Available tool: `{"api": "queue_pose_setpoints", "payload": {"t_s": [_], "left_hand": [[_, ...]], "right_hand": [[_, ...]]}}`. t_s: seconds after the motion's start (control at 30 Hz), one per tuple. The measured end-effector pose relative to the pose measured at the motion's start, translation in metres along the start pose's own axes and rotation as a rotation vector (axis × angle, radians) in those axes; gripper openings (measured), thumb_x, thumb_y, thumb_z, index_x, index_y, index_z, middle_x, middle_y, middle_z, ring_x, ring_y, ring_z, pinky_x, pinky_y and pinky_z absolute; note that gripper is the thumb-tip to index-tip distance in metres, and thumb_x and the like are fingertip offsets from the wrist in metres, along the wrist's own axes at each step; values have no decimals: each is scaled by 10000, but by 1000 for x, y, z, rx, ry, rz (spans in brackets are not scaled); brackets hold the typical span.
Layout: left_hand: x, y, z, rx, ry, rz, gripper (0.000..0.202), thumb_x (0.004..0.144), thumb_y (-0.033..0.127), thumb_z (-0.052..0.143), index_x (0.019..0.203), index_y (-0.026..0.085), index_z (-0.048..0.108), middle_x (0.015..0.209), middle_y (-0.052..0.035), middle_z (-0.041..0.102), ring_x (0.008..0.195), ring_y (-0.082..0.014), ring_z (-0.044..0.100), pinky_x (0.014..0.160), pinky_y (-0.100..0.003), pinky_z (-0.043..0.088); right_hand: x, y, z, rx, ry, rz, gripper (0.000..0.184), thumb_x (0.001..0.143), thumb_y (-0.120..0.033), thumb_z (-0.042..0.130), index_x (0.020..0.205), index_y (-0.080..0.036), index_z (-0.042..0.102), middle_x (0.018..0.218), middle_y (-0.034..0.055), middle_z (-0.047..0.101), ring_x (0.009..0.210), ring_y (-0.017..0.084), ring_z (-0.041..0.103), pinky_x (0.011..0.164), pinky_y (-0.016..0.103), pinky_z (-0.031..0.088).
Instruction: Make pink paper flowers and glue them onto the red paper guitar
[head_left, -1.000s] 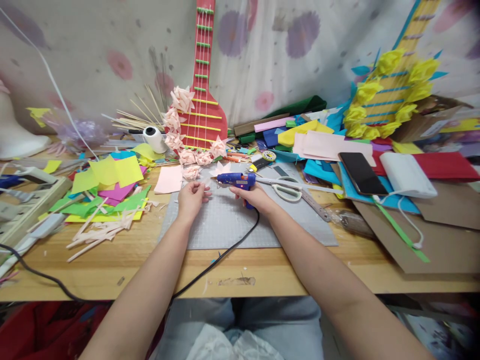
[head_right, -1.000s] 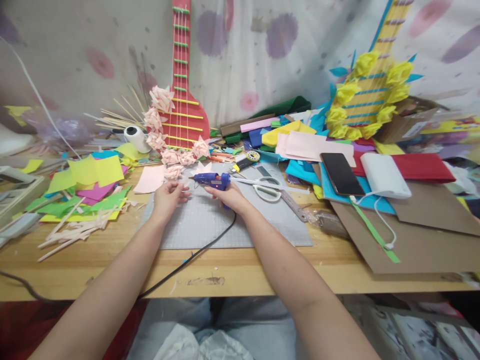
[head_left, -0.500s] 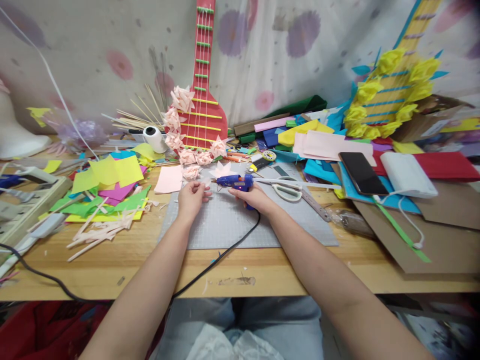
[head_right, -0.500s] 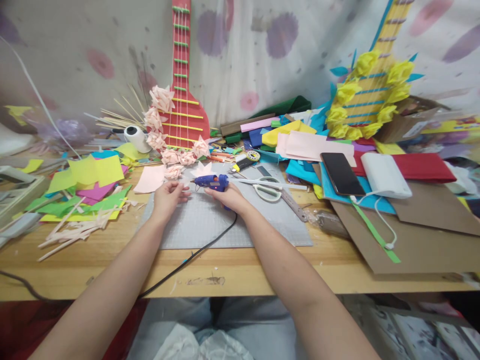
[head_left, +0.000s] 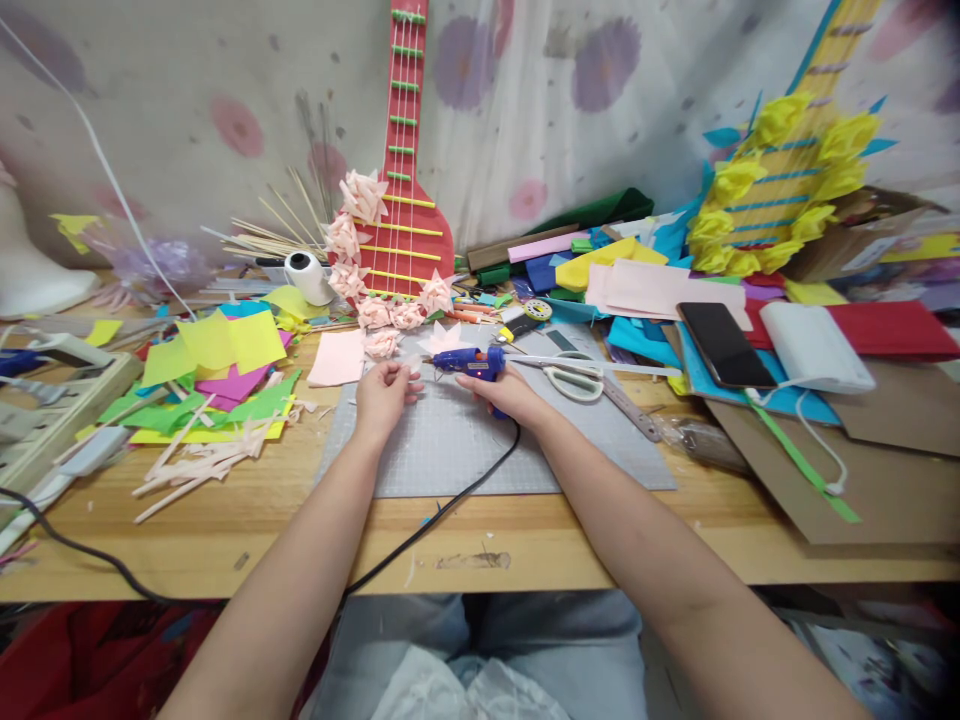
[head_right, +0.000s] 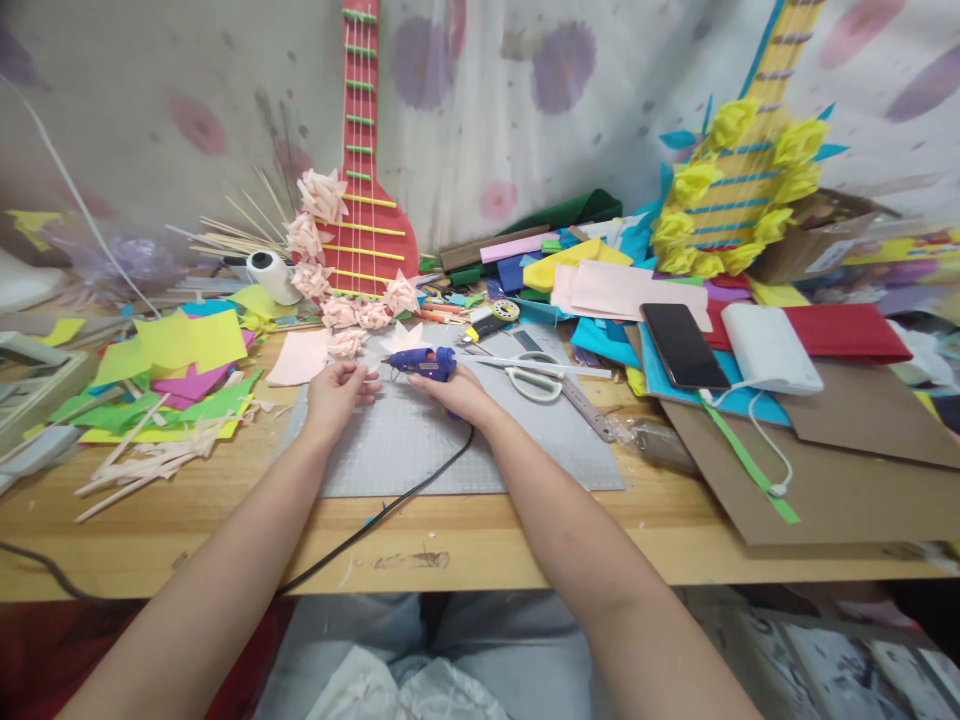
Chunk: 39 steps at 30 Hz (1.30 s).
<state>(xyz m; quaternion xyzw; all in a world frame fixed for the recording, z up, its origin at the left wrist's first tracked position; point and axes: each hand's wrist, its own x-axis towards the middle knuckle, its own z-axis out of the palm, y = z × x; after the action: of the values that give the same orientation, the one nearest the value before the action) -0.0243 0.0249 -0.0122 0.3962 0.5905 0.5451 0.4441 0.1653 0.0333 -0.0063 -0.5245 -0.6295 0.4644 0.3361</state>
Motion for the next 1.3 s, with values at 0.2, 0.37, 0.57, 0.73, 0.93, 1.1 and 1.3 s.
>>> {"api": "queue_pose_setpoints", "payload": {"t_s": [0.2, 0.37, 0.57, 0.73, 0.93, 1.1, 1.3], "left_hand": [[2, -5, 0, 26, -33, 41, 109, 777, 228, 584, 809, 126, 566, 725, -47, 679, 548, -115, 652, 446, -172, 483], [3, -7, 1, 40, -35, 47, 120, 771, 240, 582, 809, 128, 564, 722, -45, 678, 548, -118, 652, 443, -173, 479], [2, -8, 0, 69, -48, 67, 154, 758, 278, 592, 798, 132, 567, 726, -48, 684, 555, -121, 654, 454, -177, 480], [2, -10, 0, 98, -60, 91, 163, 764, 298, 587, 802, 140, 572, 724, -42, 685, 557, -121, 656, 463, -175, 478], [2, -11, 0, 110, -60, 92, 161, 767, 301, 588, 808, 146, 573, 728, -40, 687, 560, -120, 658, 463, -171, 471], [3, -11, 0, 100, -56, 78, 158, 761, 299, 591, 800, 147, 570, 730, -42, 687, 558, -120, 658, 465, -174, 475], [2, -8, 1, 72, -32, 57, 131, 763, 266, 581, 791, 139, 561, 733, -48, 683, 544, -122, 652, 452, -182, 477]], "right_hand": [[1, 1, 1, 2, 8, -13, 328, 707, -504, 665, 738, -179, 630, 511, -22, 542, 380, 71, 446, 351, 193, 362], [3, 4, 1, 25, 24, -33, 354, 686, -528, 671, 767, -185, 642, 522, -20, 554, 388, 81, 453, 353, 209, 372], [2, 4, 2, 25, 41, -22, 373, 679, -547, 666, 735, -179, 643, 524, -8, 556, 381, 87, 454, 348, 222, 365], [2, 2, 2, 25, 49, -21, 367, 676, -541, 671, 709, -177, 638, 516, -7, 553, 375, 86, 451, 348, 224, 365], [1, 1, 3, 35, 72, -18, 360, 674, -529, 679, 722, -175, 642, 520, -5, 565, 378, 83, 453, 342, 211, 353], [1, 1, 2, 65, 96, -11, 400, 677, -539, 671, 833, -171, 656, 554, -13, 582, 376, 70, 441, 356, 207, 368], [-1, -2, 1, 15, 5, -11, 357, 703, -503, 663, 833, -171, 647, 561, -17, 566, 402, 74, 457, 369, 203, 382]]}}
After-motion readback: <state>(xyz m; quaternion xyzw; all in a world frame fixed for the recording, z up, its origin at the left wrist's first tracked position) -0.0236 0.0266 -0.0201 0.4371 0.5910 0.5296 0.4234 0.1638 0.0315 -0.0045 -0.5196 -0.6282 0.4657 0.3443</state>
